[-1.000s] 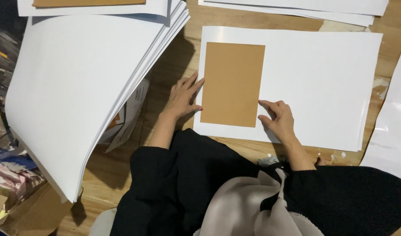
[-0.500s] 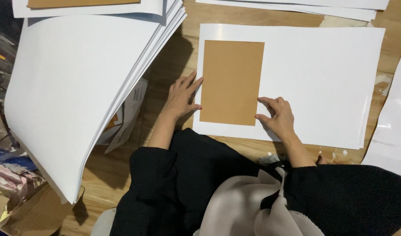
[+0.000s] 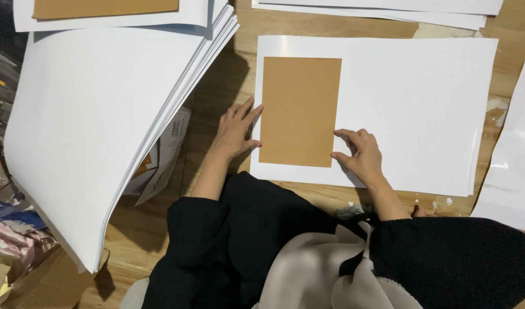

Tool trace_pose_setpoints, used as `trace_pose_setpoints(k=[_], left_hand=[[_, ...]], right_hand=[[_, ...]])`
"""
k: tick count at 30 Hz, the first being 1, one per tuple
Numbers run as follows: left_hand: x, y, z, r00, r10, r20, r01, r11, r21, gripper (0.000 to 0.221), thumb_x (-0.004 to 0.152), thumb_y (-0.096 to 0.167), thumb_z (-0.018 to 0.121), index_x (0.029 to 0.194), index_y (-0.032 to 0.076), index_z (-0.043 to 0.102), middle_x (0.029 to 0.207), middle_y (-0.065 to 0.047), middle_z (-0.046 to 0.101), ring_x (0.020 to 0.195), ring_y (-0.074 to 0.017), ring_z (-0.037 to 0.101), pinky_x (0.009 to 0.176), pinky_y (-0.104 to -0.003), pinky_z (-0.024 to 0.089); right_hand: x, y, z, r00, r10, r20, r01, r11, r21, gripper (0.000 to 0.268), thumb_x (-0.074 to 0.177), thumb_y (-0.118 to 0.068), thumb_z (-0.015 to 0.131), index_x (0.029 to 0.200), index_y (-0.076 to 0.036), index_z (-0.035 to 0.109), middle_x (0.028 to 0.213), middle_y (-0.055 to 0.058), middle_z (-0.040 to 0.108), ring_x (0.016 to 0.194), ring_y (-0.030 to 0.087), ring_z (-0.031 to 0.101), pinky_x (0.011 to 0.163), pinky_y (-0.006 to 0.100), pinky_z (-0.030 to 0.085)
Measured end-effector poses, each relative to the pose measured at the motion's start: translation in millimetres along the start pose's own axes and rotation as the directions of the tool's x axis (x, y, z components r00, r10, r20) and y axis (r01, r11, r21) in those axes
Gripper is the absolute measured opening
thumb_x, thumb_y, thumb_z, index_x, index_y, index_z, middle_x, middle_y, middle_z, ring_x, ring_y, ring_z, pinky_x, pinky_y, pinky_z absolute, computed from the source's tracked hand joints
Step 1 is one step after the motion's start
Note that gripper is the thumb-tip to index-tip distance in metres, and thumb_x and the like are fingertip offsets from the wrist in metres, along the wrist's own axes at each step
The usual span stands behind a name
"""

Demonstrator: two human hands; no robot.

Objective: Applying glue to a white paper sheet using a roller and then precisely sticking cardboard pieces to create a cover.

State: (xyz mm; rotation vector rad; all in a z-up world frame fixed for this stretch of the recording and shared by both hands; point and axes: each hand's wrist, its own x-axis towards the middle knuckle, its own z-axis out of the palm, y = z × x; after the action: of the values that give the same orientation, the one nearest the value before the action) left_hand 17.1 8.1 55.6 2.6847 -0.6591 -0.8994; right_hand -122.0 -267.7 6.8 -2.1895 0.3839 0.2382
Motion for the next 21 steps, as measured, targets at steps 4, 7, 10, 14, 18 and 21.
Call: trace_pose_setpoints(k=[4,7,10,14,18,21], left_hand=[[0.0,9.2,-4.7,0.999,-0.047,0.024,0.046,0.998,0.049,0.082,0.069,0.028,0.075,0.138,0.022,0.030,0.146,-0.006,0.021,0.129,-0.0282,0.024,0.104,-0.047,0.024],[3.1,16.7,-5.4,0.998,-0.052,0.031,0.048,0.992,0.118,0.084,0.067,0.027,0.076,0.137,0.020,0.030,0.145,-0.007,0.023,0.128,-0.0291,0.026,0.103,-0.050,0.025],[12.5,23.4,3.2,0.997,-0.077,0.031,0.067,0.968,0.241,0.088,0.063,0.027,0.078,0.136,0.019,0.030,0.143,-0.009,0.024,0.127,-0.0305,0.026,0.103,-0.054,0.022],[31.9,34.5,26.2,0.974,-0.224,-0.019,0.203,0.841,0.501,0.089,0.057,0.018,0.083,0.131,0.013,0.034,0.142,-0.013,0.027,0.130,-0.0316,0.025,0.102,-0.060,0.017],[36.1,58.9,39.3,0.964,-0.233,-0.132,0.260,0.702,0.663,0.081,0.061,0.017,0.079,0.129,0.011,0.034,0.142,-0.011,0.028,0.130,-0.0286,0.026,0.103,-0.061,0.012],[34.7,80.2,38.7,0.971,-0.185,-0.154,0.235,0.592,0.770,0.085,0.064,0.021,0.073,0.136,0.014,0.027,0.145,-0.009,0.025,0.131,-0.0273,0.024,0.102,-0.063,0.008]], right_hand=[[0.9,2.3,0.4,1.000,-0.003,0.024,0.004,0.999,-0.040,0.047,0.065,-0.028,0.078,0.109,-0.023,0.060,0.076,0.003,0.042,0.074,0.021,0.045,0.065,0.031,0.042],[1.8,3.7,-3.0,0.999,-0.012,0.036,0.015,0.998,-0.063,0.045,0.068,-0.033,0.075,0.109,-0.023,0.060,0.077,0.004,0.044,0.075,0.022,0.047,0.068,0.032,0.043],[1.9,2.3,-13.7,0.998,-0.027,0.060,0.028,0.999,-0.025,0.042,0.073,-0.040,0.070,0.108,-0.020,0.061,0.076,0.007,0.047,0.075,0.024,0.049,0.069,0.034,0.043],[8.6,13.0,-34.1,0.980,0.025,0.197,-0.087,0.947,0.310,0.040,0.076,-0.033,0.067,0.109,-0.010,0.063,0.082,0.015,0.060,0.080,0.026,0.054,0.077,0.037,0.043],[24.7,75.8,-94.1,0.997,0.079,-0.003,-0.074,0.942,0.328,0.027,0.077,-0.020,0.066,0.101,-0.009,0.067,0.090,0.017,0.065,0.083,0.030,0.060,0.076,0.040,0.046],[22.4,143.2,-162.2,0.943,0.175,-0.283,-0.159,0.984,0.076,0.017,0.080,-0.021,0.068,0.095,-0.014,0.069,0.082,0.011,0.065,0.076,0.024,0.061,0.070,0.036,0.047]])
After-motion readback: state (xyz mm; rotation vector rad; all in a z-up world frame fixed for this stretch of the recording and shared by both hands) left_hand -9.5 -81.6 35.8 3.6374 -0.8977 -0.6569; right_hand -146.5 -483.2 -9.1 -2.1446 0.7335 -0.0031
